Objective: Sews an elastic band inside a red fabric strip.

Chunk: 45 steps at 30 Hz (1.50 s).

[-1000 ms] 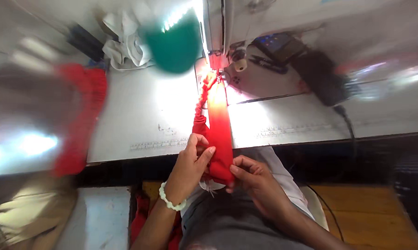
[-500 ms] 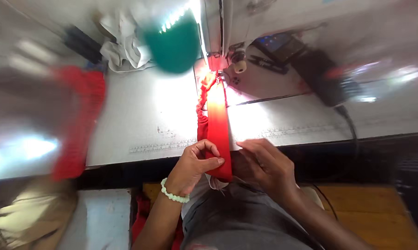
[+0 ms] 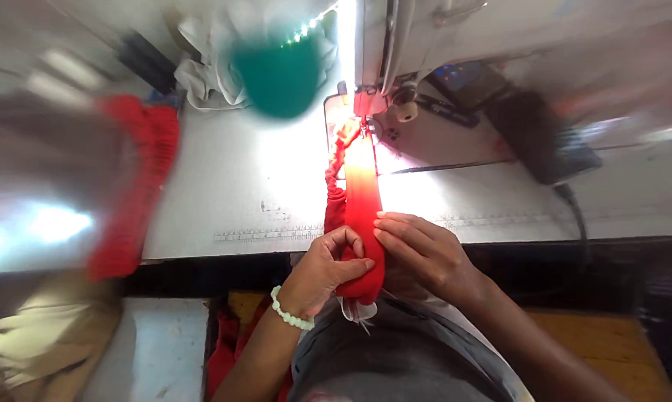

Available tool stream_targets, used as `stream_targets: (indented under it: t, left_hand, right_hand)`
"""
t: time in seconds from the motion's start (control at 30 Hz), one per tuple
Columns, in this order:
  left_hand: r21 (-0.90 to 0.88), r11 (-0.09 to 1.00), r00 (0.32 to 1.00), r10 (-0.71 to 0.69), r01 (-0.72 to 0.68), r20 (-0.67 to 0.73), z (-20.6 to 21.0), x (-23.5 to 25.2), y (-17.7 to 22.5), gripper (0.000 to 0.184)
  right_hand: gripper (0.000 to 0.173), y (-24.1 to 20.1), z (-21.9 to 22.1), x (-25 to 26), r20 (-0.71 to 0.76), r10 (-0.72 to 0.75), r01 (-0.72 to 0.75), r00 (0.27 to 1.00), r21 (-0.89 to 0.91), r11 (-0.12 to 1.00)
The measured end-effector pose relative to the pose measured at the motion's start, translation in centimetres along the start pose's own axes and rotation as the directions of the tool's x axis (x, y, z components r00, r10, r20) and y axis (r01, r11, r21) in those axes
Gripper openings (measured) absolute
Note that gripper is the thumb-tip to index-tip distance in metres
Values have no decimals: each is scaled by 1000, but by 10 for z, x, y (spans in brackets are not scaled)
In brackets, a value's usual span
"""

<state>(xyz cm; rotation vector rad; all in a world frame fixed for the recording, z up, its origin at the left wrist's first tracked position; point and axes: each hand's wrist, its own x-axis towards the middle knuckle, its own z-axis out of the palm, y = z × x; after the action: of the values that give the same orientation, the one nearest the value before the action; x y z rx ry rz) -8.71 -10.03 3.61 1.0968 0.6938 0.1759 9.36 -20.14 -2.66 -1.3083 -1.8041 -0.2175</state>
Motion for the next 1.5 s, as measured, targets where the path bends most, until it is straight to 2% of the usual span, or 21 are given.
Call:
stream_targets:
  t: [0.17,0.33,0.5,0.7,0.83,0.9,0.93,0.97,1.0,1.03,1.07,1.13,1.2,1.23,1.33,1.37,1.4,1.43,1.47,1.5]
  left_hand:
    - [-46,999,999,-3,5,37,1,-4,3,20]
    - [-229,971,997,-56,66,52,3,-6,5,16]
    - [-312,949,990,-3,47,141,-4,-6,2,16]
    - [-342,940,983,42,23,181,-9,-6,-3,15]
    - [-263,965,988,21,21,156,-5,-6,-2,17]
    - [-83,995,990,58,-48,129,-4,-6,2,19]
    - [107,987,990,107,-117,94,-5,-4,6,25]
    - [355,916,980,196,-189,15,-5,1,10,31]
    - [581,783,947,314,-220,-64,-7,10,12,32]
    - [736,634,900,428,-240,-75,-10,23,15,31]
    - [832,495,864,503,-253,-36,-14,38,20,32]
    - [940,239,834,547,-241,75,-22,70,28,36]
    - [988,30,845,522,-154,116,-39,105,33,38]
    - [992,-31,834,539,-120,118,-52,122,36,39]
    - [989,-121,819,557,-87,141,-74,145,53,38]
    - [980,-173,784,594,-95,181,-72,145,54,35]
    - [965,-238,715,655,-113,245,-68,141,50,31]
    - [940,-305,615,715,-152,331,-61,136,44,24]
    - [913,-333,538,738,-234,407,-53,127,36,20]
    - [876,-345,495,727,-337,476,-46,117,26,17]
  right_hand:
    - [13,1,0,-2,-21,-19,19,1000,-23,1000]
    - [14,7,-1,5,-10,-10,9,1000,-26,1000]
    - [12,12,-1,18,-9,16,-16,1000,65,998]
    - [15,15,-10,34,57,-82,76,995,96,992]
    - [16,11,-12,30,96,-97,97,991,11,995]
    - [16,8,-7,20,86,-56,57,995,-3,998]
    - [17,8,-4,14,73,-25,25,997,4,1000]
    - [17,7,-1,8,65,3,-3,998,0,1000]
    - [18,5,2,3,64,31,-30,997,-10,999]
    - [18,2,5,-1,68,54,-52,996,-23,998]
    - [19,0,8,-3,72,69,-66,995,-39,997]
    - [19,-4,10,-3,77,83,-78,994,-69,995]
    - [20,-6,10,-1,81,90,-82,993,-93,992]
    - [20,-7,10,0,82,89,-81,993,-105,991]
    - [20,-8,13,-1,67,97,-87,993,-128,988]
    - [20,-9,14,-2,59,101,-93,993,-132,987]
    - [19,-9,15,-2,55,106,-98,993,-132,986]
    - [19,-9,16,-2,56,113,-105,992,-130,986]
    - [19,-9,16,-2,59,123,-115,991,-120,986]
    - [18,-10,17,-3,63,135,-128,989,-106,986]
